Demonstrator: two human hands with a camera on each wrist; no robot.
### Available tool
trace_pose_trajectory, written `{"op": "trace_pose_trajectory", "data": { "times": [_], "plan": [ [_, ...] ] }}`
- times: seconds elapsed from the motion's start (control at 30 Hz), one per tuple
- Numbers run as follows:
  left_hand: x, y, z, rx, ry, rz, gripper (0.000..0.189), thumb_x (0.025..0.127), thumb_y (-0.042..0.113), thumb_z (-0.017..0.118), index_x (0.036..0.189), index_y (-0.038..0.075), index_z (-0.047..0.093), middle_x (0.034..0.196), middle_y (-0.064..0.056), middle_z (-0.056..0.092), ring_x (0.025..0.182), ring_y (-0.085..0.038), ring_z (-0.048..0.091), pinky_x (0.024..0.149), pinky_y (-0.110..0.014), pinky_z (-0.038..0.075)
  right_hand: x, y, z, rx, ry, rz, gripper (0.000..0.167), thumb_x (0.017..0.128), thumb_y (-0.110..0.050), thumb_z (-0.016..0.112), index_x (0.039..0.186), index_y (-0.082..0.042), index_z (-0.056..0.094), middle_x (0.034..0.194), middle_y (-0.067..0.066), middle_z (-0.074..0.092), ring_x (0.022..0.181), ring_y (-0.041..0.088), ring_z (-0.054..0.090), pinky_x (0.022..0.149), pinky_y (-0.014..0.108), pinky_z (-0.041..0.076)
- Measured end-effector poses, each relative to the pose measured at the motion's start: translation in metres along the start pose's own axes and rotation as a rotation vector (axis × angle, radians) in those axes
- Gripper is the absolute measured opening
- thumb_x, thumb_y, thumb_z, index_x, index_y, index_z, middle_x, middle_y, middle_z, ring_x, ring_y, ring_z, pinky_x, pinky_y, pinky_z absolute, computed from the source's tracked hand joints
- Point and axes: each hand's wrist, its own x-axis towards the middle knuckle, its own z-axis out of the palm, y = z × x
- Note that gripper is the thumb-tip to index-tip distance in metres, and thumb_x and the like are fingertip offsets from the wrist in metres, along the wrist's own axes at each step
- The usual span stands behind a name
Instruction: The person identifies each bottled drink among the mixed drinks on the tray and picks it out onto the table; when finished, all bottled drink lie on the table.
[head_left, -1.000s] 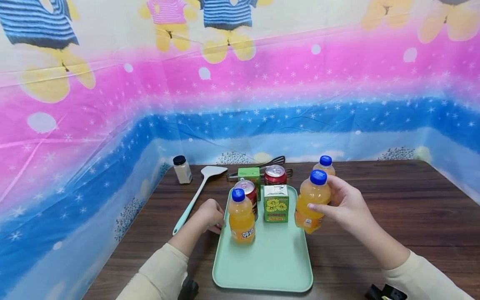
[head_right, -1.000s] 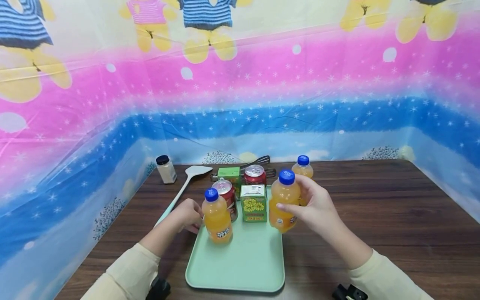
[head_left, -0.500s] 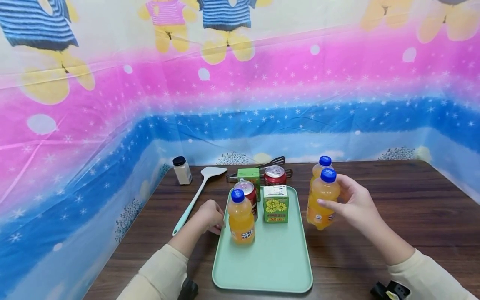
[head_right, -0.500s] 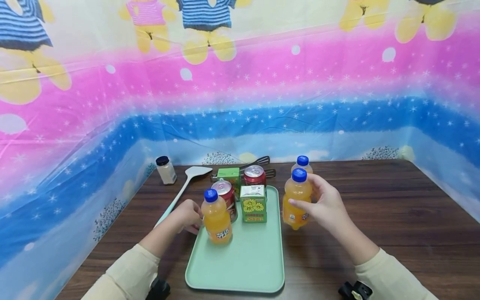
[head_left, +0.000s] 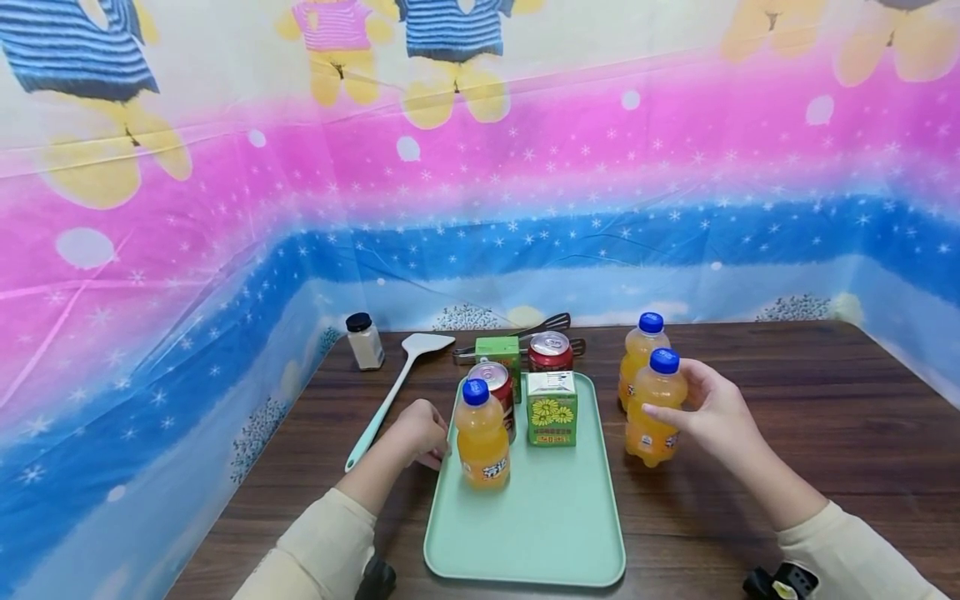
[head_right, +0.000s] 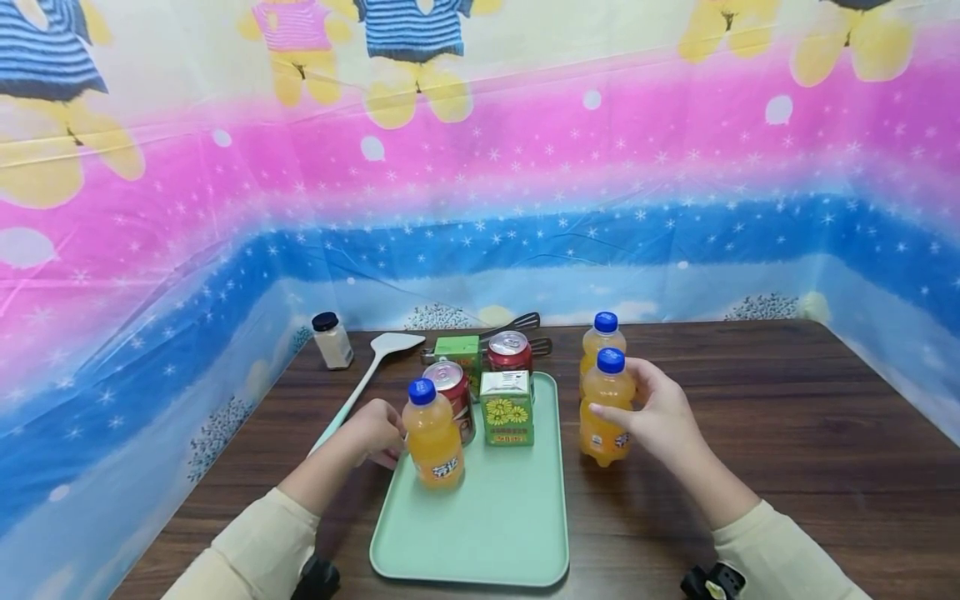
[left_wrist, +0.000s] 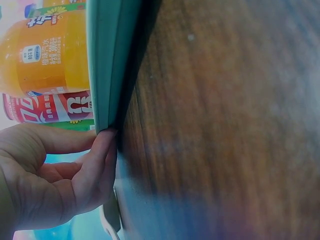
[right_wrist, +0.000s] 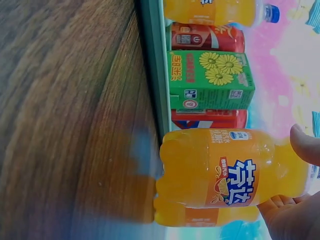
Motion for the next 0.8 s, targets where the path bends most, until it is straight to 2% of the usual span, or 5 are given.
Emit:
{"op": "trace_pose_trajectory", "data": {
  "times": [0.43, 0.8],
  "plan": [
    [-0.0069, 0.0046, -0.0014, -0.013, -0.004, -0.019, 0.016, 0.075, -0.015, 0.065, 0.087, -0.006, 0.058, 0.082, -0.017, 0.056, 0.065, -0.025, 0.061, 0.054, -0.032, 0.058, -0.0013, 0.0059, -0.0010, 0.005, -0.010, 0.023, 0.064, 0.082, -0.025, 0.074, 0.132, 0.000, 0.043, 0.130, 0.022, 0.049, 0.119, 0.039, 0.047, 0.095, 0.056, 0.042],
    [-0.0024, 0.0005, -0.0005, -0.003, 0.002, 0.026, 0.016, 0.074, -0.015, 0.067, 0.085, -0.006, 0.059, 0.080, -0.017, 0.057, 0.064, -0.026, 0.061, 0.054, -0.035, 0.058, -0.0003, 0.0100, -0.0009, 0.004, -0.013, 0.035, 0.065, 0.081, -0.027, 0.075, 0.130, -0.002, 0.043, 0.131, 0.021, 0.049, 0.119, 0.039, 0.047, 0.095, 0.055, 0.042]
  ]
}}
